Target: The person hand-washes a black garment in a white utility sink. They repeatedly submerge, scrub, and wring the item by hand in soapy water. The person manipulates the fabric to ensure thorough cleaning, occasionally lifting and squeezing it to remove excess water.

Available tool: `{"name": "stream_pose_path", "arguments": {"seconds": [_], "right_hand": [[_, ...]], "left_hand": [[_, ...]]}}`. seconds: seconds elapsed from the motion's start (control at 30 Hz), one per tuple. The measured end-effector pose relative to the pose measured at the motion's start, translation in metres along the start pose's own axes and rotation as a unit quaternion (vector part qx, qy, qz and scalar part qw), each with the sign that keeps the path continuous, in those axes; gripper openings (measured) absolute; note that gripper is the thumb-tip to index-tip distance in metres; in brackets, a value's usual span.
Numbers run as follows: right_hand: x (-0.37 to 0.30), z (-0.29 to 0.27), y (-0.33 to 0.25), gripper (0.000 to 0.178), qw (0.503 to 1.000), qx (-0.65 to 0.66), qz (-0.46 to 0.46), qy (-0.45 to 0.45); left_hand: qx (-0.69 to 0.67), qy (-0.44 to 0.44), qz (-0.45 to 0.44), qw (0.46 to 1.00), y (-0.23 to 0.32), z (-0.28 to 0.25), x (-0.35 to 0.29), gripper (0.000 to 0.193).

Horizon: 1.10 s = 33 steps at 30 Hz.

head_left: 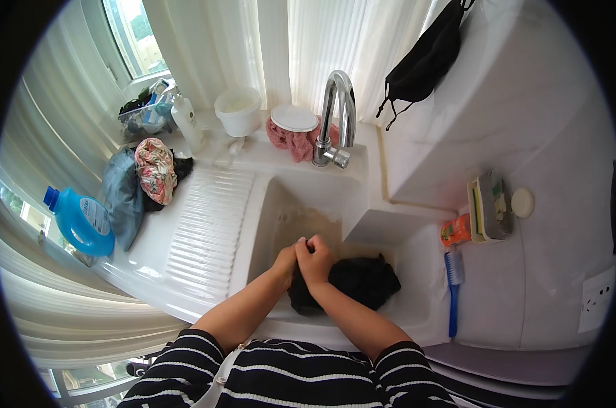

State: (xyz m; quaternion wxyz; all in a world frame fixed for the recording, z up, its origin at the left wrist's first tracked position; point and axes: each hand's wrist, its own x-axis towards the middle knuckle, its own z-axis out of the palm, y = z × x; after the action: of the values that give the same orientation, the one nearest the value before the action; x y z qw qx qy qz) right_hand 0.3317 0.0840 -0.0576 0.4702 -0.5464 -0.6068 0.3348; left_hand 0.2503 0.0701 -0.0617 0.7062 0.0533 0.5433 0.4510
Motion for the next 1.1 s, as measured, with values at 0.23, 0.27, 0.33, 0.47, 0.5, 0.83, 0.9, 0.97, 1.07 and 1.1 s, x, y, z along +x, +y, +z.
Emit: {"name": "stream_pose_path", "arguments": {"seconds": [0.23, 0.27, 0.33, 0.47, 0.5, 0.83, 0.9, 0.97, 1.07, 1.1], "right_hand": [[0.032, -0.001, 0.01, 0.031, 0.994, 0.006, 0.097, 0.04], [0.028, -0.001, 0.01, 0.031, 0.995, 0.016, 0.093, 0.033], [0.01, 0.004, 0.003, 0.032, 0.999, 0.037, 0.021, 0.011], [0.003, 0.006, 0.006, 0.03, 0.999, 0.026, 0.025, -0.02], [0.028, 0.003, 0.017, 0.03, 0.997, 0.021, 0.075, 0.003], [0.032, -0.001, 0.011, 0.029, 0.999, -0.011, 0.032, 0.009], [0.039, -0.002, 0.011, 0.029, 0.997, 0.01, 0.068, 0.032], [0.025, 0.002, 0.011, 0.029, 0.998, 0.05, 0.024, 0.033], [-0.006, -0.003, -0.011, 0.029, 0.993, 0.028, -0.095, -0.062], [0.002, -0.004, -0.003, 0.029, 0.992, 0.036, -0.106, -0.051]], "left_hand": [[-0.003, 0.017, 0.013, 1.0, -0.006, 0.015, 0.005, 0.036], [0.005, 0.032, 0.028, 0.999, -0.003, 0.016, -0.002, 0.038], [0.028, 0.051, 0.011, 0.998, 0.012, 0.011, 0.001, 0.039], [0.025, 0.042, 0.004, 0.999, 0.001, 0.002, 0.012, 0.039], [0.008, 0.018, 0.036, 0.999, -0.003, 0.01, 0.006, 0.038], [0.04, 0.038, 0.042, 0.998, 0.014, 0.027, -0.012, 0.034], [-0.029, -0.002, 0.004, 1.0, 0.007, 0.024, -0.008, 0.032], [0.005, 0.02, 0.041, 0.999, 0.016, 0.03, -0.021, 0.031], [0.008, -0.015, 0.033, 0.999, 0.009, -0.017, 0.01, 0.032], [0.017, 0.005, 0.071, 0.997, 0.011, -0.002, 0.0, 0.033]]}}
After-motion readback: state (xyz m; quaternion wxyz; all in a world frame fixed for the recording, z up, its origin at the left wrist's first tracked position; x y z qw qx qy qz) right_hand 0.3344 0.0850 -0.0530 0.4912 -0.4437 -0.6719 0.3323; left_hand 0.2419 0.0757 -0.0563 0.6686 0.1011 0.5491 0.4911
